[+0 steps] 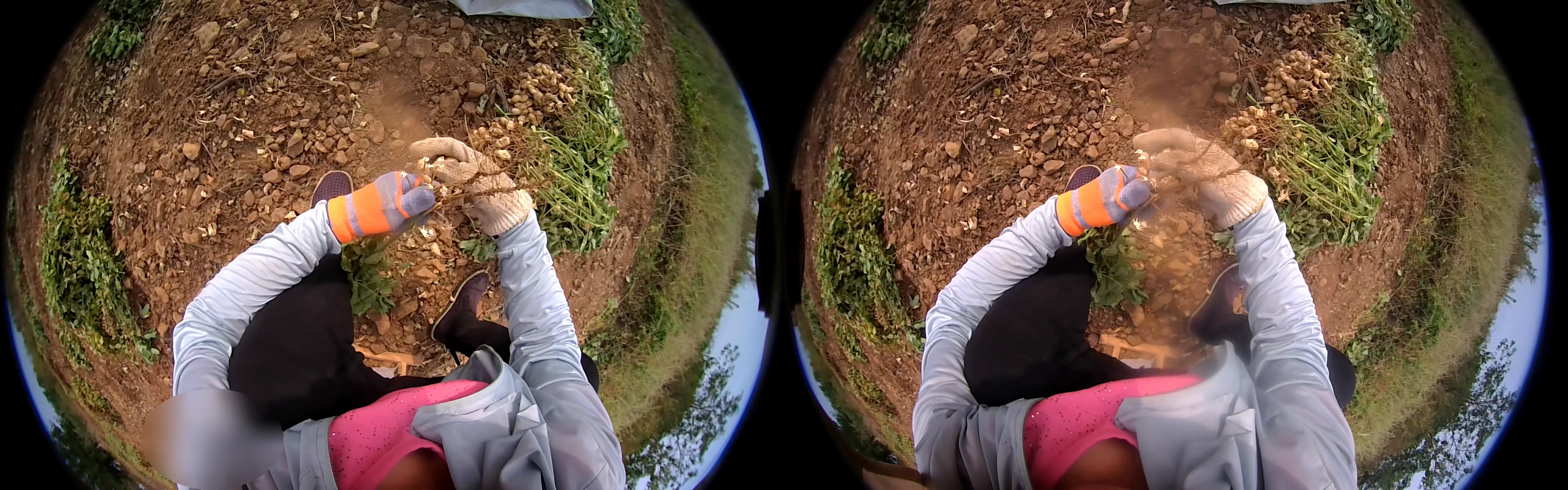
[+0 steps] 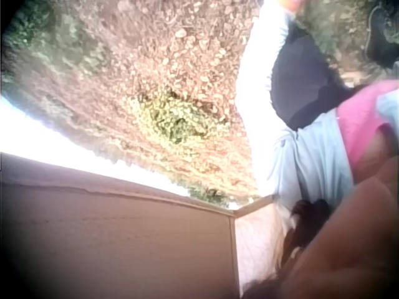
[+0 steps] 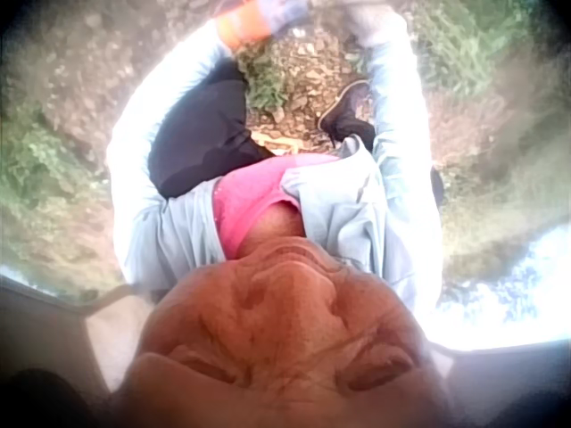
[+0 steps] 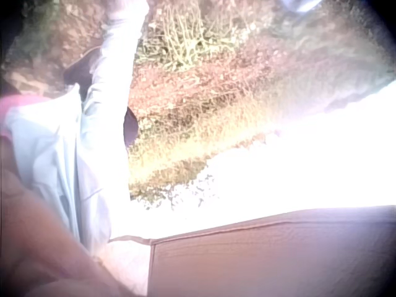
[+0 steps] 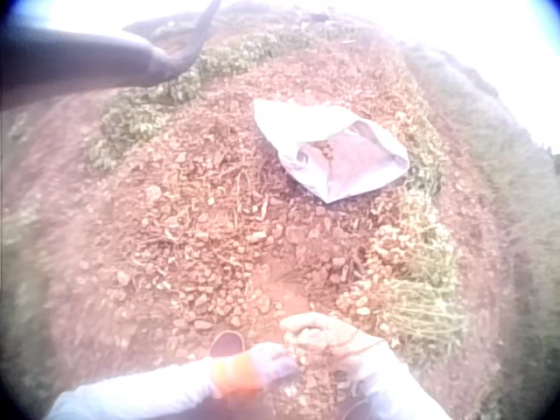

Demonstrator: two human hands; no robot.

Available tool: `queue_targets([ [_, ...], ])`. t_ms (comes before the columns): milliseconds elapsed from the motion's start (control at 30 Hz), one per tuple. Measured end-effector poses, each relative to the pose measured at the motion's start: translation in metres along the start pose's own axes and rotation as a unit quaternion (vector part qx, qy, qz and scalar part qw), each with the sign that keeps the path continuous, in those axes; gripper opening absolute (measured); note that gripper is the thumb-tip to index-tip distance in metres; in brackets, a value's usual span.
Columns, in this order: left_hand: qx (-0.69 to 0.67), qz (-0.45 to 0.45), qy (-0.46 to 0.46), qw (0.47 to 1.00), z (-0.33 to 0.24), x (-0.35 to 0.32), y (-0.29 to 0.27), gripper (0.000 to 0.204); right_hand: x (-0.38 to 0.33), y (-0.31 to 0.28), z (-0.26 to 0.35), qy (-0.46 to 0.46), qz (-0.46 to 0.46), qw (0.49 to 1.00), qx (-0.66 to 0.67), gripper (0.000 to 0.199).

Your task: The person opens a large white sack and pours harvested peanuts onto the ground. They then sit on a small wooden stool and manually pull the peanut pods off the green stems, placing the pods into the sack.

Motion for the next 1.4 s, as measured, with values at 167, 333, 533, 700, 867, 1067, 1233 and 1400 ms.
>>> queue_targets([
  [167, -0.026, 0.013, 0.033, 0.999, -0.029, -0.005, 0.000, 0.064, 0.003, 0.012, 0.025, -0.053, 0.085, 0.981, -0.165, 0.033],
  [333, -0.130, -0.045, -0.074, 0.988, -0.026, -0.015, -0.013, 0.071, 0.013, 0.008, 0.012, -0.046, 0.032, 0.968, -0.244, 0.023],
  [533, -0.530, 0.090, 0.048, 0.842, 0.043, -0.017, -0.063, 0.066, -0.005, 0.000, -0.022, -0.004, -0.015, 0.999, -0.052, 0.020],
  [700, -0.499, 0.090, 0.062, 0.860, 0.066, -0.006, -0.071, 0.067, -0.008, -0.039, -0.092, 0.184, -0.299, 0.874, 0.335, 0.024],
  [867, -0.555, -0.054, -0.006, 0.830, 0.094, 0.001, -0.085, 0.064, 0.099, -0.120, 0.025, -0.087, -0.317, 0.845, 0.422, 0.037],
  [1067, -0.400, -0.312, -0.101, 0.856, 0.063, -0.016, -0.070, 0.048, 0.112, -0.135, 0.079, -0.131, -0.273, 0.913, 0.274, 0.080],
  [1233, 0.080, -0.305, -0.301, 0.900, 0.065, -0.010, -0.077, 0.067, 0.047, -0.074, -0.018, 0.034, -0.225, 0.957, 0.182, 0.058],
  [1400, 0.281, -0.232, -0.276, 0.889, 0.093, -0.019, -0.113, 0.079, -0.015, -0.024, -0.101, 0.146, -0.202, 0.954, 0.165, 0.042],
])
Point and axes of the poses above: each hand's wrist, its own x-axis towards the middle knuckle, its own y-axis out of the palm, z = x × y, the point moved 4 cm from there along x, towards the middle knuckle, and after that the axes turned 9 degrees about -y, right-handed, at the moved point
